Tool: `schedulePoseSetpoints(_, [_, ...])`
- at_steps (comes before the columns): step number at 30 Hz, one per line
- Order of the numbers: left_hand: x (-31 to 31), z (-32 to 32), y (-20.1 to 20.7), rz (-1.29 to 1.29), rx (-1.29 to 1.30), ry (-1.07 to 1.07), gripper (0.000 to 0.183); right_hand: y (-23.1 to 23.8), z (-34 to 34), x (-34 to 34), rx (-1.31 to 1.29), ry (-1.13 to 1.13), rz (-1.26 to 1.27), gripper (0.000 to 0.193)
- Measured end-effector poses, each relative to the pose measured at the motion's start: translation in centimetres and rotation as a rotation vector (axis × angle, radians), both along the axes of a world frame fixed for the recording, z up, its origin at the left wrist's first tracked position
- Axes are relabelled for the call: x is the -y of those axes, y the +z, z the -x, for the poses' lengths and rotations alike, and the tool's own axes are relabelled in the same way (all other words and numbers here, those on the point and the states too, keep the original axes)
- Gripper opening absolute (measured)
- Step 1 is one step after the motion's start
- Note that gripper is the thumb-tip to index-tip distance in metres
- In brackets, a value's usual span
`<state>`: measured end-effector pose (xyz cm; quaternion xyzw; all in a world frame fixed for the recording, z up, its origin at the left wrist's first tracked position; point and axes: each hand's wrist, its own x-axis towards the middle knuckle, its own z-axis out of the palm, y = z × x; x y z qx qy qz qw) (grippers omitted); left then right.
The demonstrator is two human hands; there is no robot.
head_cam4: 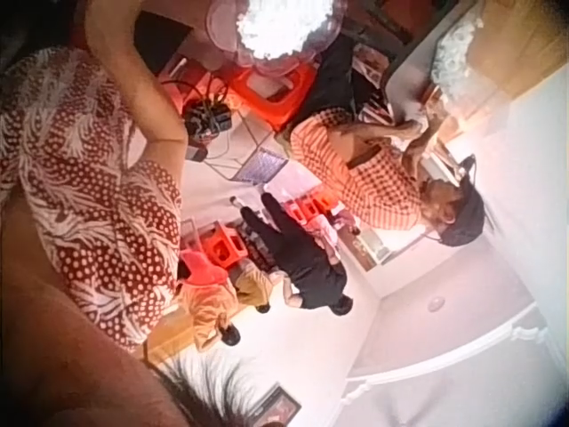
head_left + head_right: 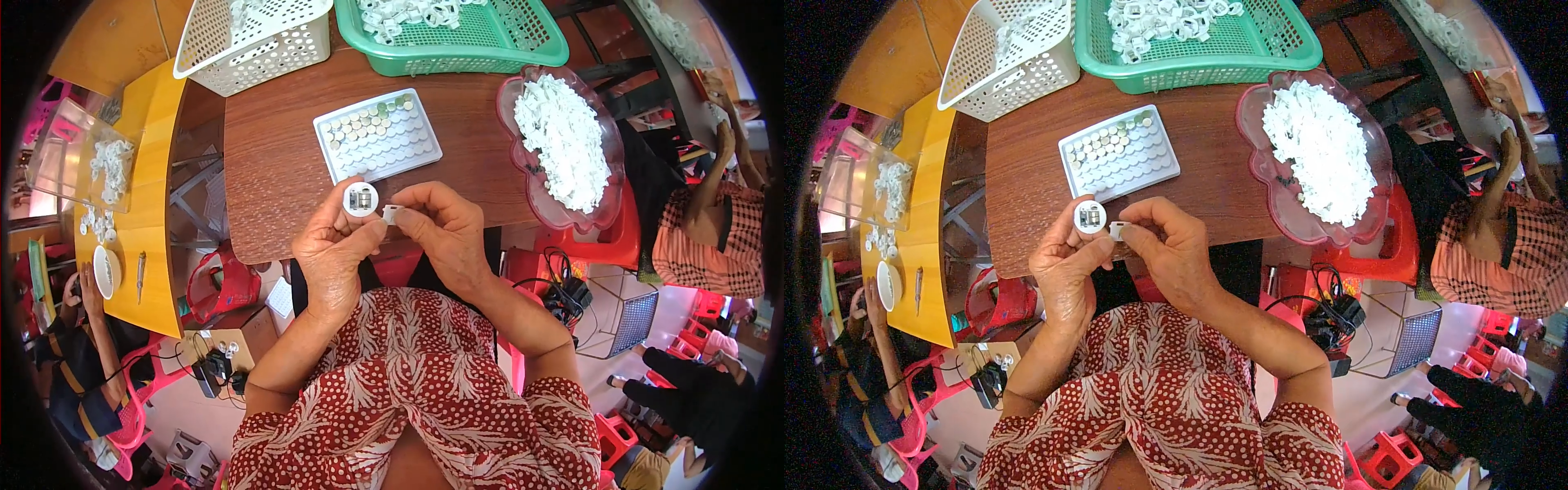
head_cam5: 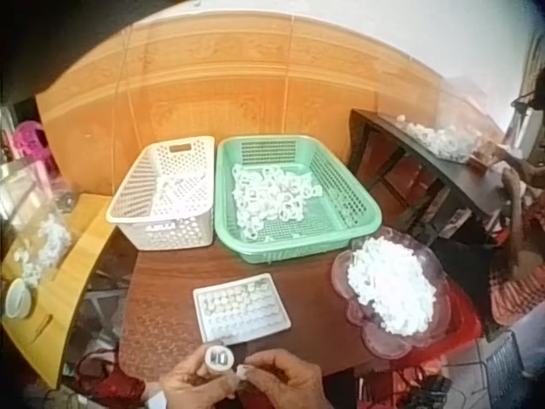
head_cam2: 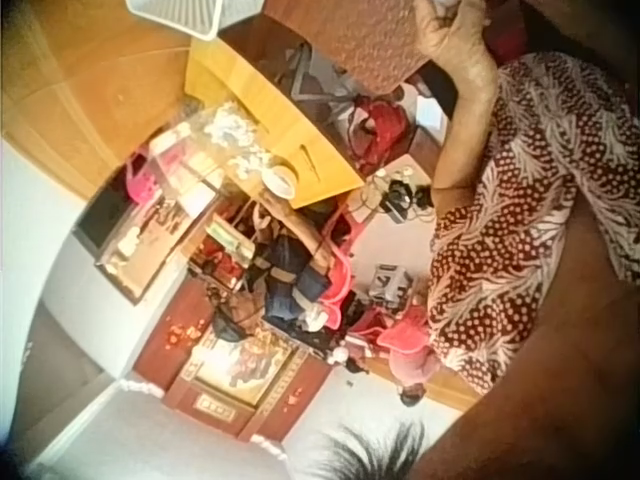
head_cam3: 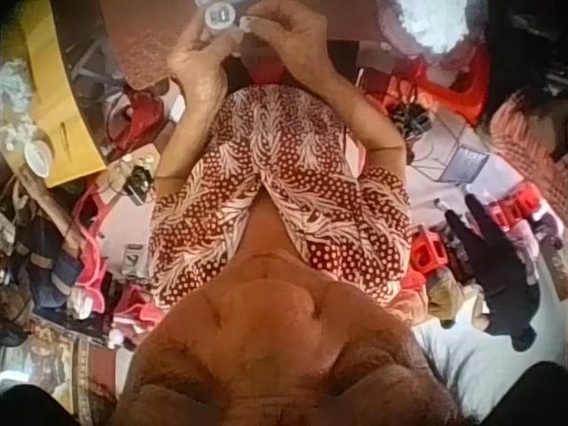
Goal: The person inserts small white components into circular plastic housings by hand at a workbench.
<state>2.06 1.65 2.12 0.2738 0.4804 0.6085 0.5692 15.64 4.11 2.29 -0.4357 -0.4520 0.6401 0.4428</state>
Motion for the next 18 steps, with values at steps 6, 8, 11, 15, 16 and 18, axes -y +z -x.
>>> schedulePoseSetpoints(6, [0.6, 0.9, -0.6, 0.067, -0.06, -0.149, 0.047, -0.2, -0.8, -1.2, 0.303, 0.011, -0.399, 0.009])
schedulePoseSetpoints(8, [0.7, 1.0, -0.6, 0.068, -0.068, -0.184, 0.046, 0.1, -0.6, -1.8, 0.411, 0.012, -0.562, 0.01])
schedulePoseSetpoints(11, [0.7, 1.1, -0.3, 0.047, -0.125, -0.205, 0.045, 0.4, -0.2, -2.2, 0.501, 0.043, -0.772, 0.011])
schedulePoseSetpoints(15, [0.7, 1.1, -0.3, 0.041, -0.136, -0.207, 0.046, 0.9, -0.1, -2.5, 0.657, 0.133, -0.902, 0.018])
schedulePoseSetpoints(16, [0.6, 1.1, -0.2, 0.055, -0.152, -0.213, 0.046, 0.9, -0.1, -2.5, 0.657, 0.14, -0.927, 0.02])
schedulePoseSetpoints(18, [0.6, 1.0, -0.1, 0.055, -0.157, -0.219, 0.046, 0.8, 0.0, -2.5, 0.683, 0.144, -0.931, 0.021])
